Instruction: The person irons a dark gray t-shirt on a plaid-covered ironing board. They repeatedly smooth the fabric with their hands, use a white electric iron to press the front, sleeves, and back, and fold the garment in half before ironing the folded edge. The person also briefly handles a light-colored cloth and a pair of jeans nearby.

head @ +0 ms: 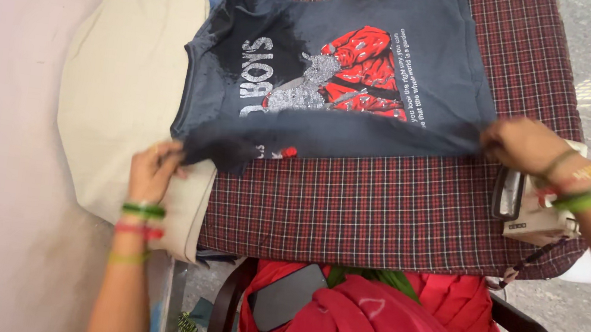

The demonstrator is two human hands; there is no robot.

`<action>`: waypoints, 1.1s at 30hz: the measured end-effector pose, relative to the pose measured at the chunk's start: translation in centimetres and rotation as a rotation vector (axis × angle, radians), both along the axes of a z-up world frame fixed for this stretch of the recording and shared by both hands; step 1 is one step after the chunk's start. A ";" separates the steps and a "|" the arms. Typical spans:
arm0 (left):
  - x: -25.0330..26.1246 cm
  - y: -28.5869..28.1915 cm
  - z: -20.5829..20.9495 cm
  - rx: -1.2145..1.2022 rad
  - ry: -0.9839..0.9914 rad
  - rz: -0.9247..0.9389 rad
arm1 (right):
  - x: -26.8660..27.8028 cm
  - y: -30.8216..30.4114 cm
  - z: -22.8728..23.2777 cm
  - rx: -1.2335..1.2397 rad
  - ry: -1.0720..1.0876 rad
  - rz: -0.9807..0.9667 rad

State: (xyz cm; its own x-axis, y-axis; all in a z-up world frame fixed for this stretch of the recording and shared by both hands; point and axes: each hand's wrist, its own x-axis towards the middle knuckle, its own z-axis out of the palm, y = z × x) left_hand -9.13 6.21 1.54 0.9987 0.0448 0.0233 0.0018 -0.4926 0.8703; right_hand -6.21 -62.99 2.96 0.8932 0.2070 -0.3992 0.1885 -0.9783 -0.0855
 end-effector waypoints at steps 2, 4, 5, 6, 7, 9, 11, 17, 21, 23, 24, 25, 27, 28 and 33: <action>-3.4 3.0 0.6 -0.090 0.076 -0.194 | -2.9 -0.5 1.8 -0.047 0.070 -0.003; -6.7 5.0 0.9 -0.039 0.136 -0.286 | -5.2 -0.6 2.1 -0.025 0.030 0.060; -8.0 5.8 1.1 0.083 0.161 -0.296 | -6.1 -0.7 2.1 -0.013 0.009 0.091; -9.1 6.1 1.0 0.053 0.228 -0.328 | -7.0 -0.6 1.8 -0.083 0.038 0.072; -10.2 6.5 0.9 0.022 0.291 -0.358 | -7.8 -0.6 1.7 -0.154 0.063 0.055; -12.2 7.1 0.6 -0.020 0.391 -0.381 | -9.4 -0.5 1.6 -0.194 0.054 0.088; -13.9 7.4 0.4 -0.044 0.466 -0.369 | -10.8 -0.7 2.2 -0.132 -0.014 0.186; -10.2 7.6 2.6 -0.020 0.345 -0.418 | -8.0 0.0 4.0 -0.103 0.158 0.098; -3.7 4.7 4.1 -0.119 0.161 -0.199 | -2.4 -1.0 3.6 0.032 -0.009 0.024; -0.1 2.9 4.3 -0.246 0.088 -0.172 | 0.3 -2.0 2.8 0.049 -0.115 -0.001; 1.1 2.3 4.4 -0.269 0.075 -0.144 | 1.3 -2.5 2.3 0.090 -0.181 0.028; 2.2 1.6 4.3 -0.292 0.065 -0.117 | 2.1 -3.0 1.8 0.130 -0.245 0.056; 2.9 0.8 3.9 -0.304 0.055 -0.100 | 2.7 -3.7 1.0 0.141 -0.256 0.054; 2.7 0.8 3.5 -0.291 0.056 -0.109 | 2.5 -3.8 0.5 0.112 -0.203 0.023; -0.5 2.9 2.2 -0.143 0.100 -0.323 | -0.6 -4.6 0.7 0.064 0.036 0.033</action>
